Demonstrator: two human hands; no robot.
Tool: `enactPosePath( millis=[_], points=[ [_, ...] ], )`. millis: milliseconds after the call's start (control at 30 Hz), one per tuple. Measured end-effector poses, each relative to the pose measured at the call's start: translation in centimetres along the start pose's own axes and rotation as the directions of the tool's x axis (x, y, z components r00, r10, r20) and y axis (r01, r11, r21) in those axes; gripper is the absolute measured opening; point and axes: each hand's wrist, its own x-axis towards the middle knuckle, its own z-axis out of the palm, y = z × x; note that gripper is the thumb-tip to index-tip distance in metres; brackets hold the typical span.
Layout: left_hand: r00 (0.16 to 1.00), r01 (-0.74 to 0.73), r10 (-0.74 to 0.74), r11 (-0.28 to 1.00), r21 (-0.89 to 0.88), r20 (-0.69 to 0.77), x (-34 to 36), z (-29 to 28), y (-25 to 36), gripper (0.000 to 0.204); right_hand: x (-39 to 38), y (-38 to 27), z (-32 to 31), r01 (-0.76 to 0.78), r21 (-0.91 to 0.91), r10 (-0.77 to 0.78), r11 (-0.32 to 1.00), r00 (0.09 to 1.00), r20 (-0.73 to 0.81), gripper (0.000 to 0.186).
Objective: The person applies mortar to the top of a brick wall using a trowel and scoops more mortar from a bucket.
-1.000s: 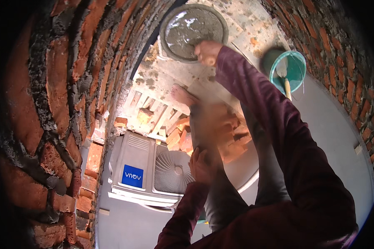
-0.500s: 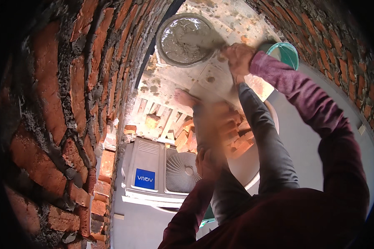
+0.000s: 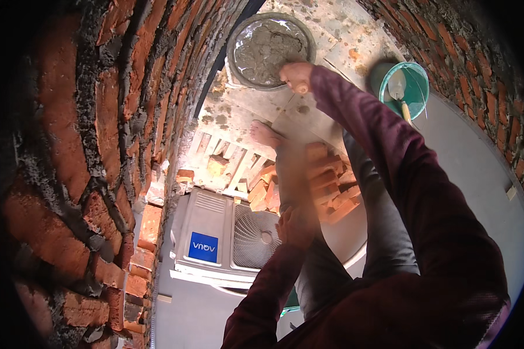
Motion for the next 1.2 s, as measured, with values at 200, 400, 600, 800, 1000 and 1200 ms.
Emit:
enactPosePath(
  millis=[200, 400, 600, 800, 1000, 1200],
  points=[
    [0.999, -0.010, 0.009, 1.000, 0.019, 0.045, 0.2, -0.1, 0.4, 0.049, -6.4, -2.2, -0.2, -0.437, 0.877, 0.133, 0.201, 0.899, 0.417, 0.022],
    [0.991, 0.069, -0.064, 0.997, -0.045, 0.114, 0.4, -1.6, 1.1, 0.049, -14.4, -9.7, 1.3, -0.437, 0.071, 0.415, 0.897, 0.886, 0.206, 0.028],
    [0.987, 0.081, -0.071, 0.994, -0.068, 0.144, 0.2, -1.8, 1.4, 0.051, -12.5, -15.6, 0.7, -0.051, -0.897, 0.042, -0.439, 0.996, -0.077, 0.035],
    [0.984, 0.083, -0.069, 0.993, -0.081, 0.165, 0.6, -1.0, 1.6, 0.049, -0.2, -7.3, -1.9, 0.077, -0.950, -0.068, -0.303, 0.992, 0.102, 0.023],
    [0.993, 0.052, -0.048, 0.998, -0.031, 0.105, 0.4, 0.3, 0.9, 0.048, 1.5, -1.2, -0.7, -0.294, -0.431, 0.214, 0.853, 0.951, -0.224, 0.007],
    [0.998, 0.054, -0.053, 0.998, -0.014, 0.039, 0.0, 0.8, 1.1, 0.048, -3.5, -2.0, -0.1, -0.415, 0.800, 0.229, 0.434, 0.909, 0.347, 0.009]
  ],
)
